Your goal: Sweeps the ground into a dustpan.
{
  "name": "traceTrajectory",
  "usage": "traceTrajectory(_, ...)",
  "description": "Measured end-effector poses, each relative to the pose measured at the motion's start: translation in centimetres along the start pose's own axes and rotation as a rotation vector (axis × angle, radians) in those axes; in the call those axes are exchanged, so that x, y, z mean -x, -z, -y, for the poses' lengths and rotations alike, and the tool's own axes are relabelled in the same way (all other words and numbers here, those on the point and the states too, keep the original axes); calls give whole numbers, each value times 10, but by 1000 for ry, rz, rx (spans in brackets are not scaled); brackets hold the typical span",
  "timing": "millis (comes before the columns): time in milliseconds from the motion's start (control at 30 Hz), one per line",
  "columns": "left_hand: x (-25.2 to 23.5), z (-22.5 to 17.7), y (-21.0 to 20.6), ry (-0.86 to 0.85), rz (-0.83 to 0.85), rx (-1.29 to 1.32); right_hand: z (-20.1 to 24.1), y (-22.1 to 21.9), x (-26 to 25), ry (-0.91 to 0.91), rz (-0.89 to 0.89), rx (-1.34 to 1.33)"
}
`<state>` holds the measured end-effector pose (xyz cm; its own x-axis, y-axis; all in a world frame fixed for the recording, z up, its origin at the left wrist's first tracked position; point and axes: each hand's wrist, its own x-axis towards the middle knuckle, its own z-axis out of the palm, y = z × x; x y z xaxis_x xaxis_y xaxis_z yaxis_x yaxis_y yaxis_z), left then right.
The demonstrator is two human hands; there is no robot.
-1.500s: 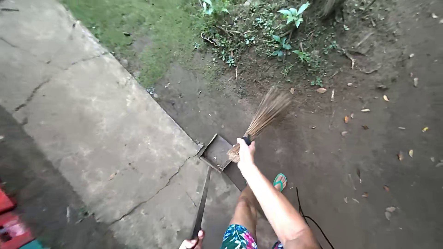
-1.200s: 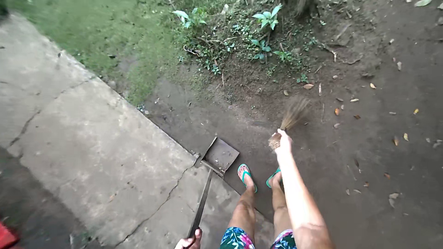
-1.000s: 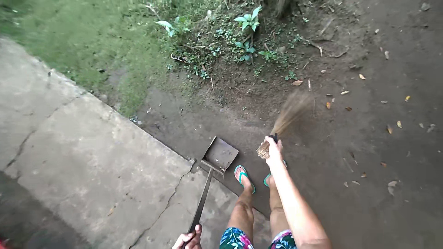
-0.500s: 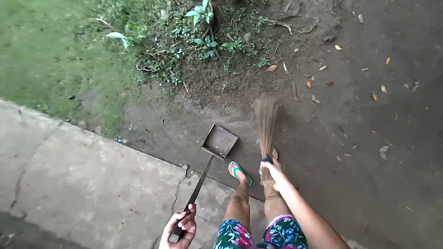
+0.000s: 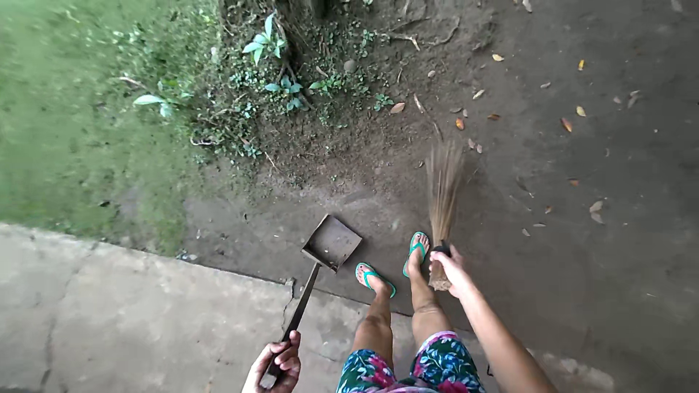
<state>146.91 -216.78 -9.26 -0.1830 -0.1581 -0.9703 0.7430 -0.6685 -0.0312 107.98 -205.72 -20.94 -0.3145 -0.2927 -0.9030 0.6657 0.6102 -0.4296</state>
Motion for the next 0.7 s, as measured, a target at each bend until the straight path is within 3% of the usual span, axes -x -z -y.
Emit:
traceTrajectory(133,-3,8,-24,-10,28,-36,54,2,-29,-230,169,-126)
traceTrajectory(200,-2,11,-34,-4,52,-13,80,13,-55,-278,140,-195)
traceTrajectory(300,0,16,-47,11,97,30,84,12,-77,-1,-93,-88)
traceTrajectory(400,-8,28,-61,-1,121,30,87,-10,-74,182,-141,21)
traceTrajectory(567,-20,46,-96,33,156,36,145,-71,-54,152,166,-40)
traceTrajectory(700,-34,49,-130,47,150,39,205,-97,-114,-63,311,-143)
